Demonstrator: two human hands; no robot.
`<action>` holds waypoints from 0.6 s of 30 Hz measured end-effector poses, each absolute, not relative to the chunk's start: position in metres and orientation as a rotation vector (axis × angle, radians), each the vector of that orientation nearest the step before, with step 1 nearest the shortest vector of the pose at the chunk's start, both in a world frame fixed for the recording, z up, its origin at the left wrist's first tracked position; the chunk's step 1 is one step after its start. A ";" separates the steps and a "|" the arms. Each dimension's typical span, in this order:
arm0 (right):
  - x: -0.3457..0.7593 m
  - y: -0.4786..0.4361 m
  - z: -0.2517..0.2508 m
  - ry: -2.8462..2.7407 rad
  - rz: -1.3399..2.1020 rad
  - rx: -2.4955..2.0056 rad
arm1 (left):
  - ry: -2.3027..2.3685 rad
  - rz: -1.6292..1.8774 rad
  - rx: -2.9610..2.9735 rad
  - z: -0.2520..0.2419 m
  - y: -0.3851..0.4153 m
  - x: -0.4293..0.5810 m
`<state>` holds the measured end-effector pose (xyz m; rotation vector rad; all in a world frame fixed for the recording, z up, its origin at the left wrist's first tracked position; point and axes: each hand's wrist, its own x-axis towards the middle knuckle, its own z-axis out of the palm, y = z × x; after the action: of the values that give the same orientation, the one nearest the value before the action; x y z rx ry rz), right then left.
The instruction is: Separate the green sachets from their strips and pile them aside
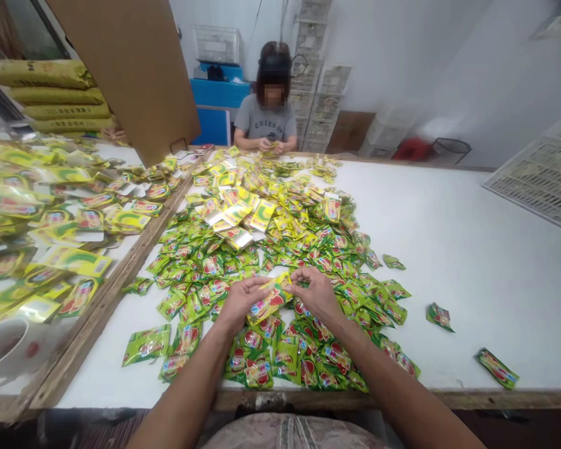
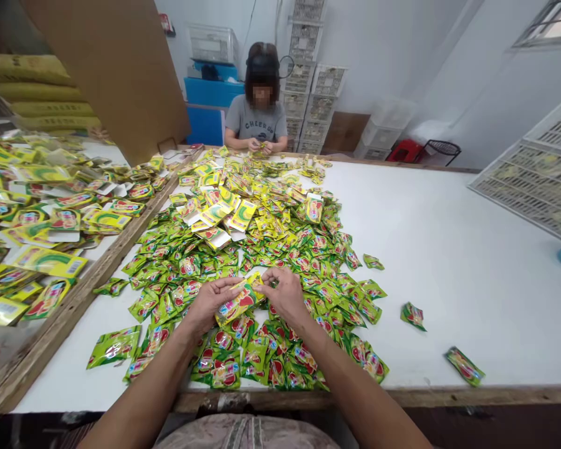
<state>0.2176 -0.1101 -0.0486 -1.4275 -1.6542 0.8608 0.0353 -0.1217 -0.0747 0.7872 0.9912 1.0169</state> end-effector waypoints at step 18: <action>0.191 -0.107 -0.059 -1.431 1.419 -1.188 | 1.018 1.091 0.697 -0.064 -0.120 0.038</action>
<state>0.1912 -0.1074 -0.0594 -1.1879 -1.4307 1.4190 0.0375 -0.1198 -0.0635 0.6969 1.0178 1.0912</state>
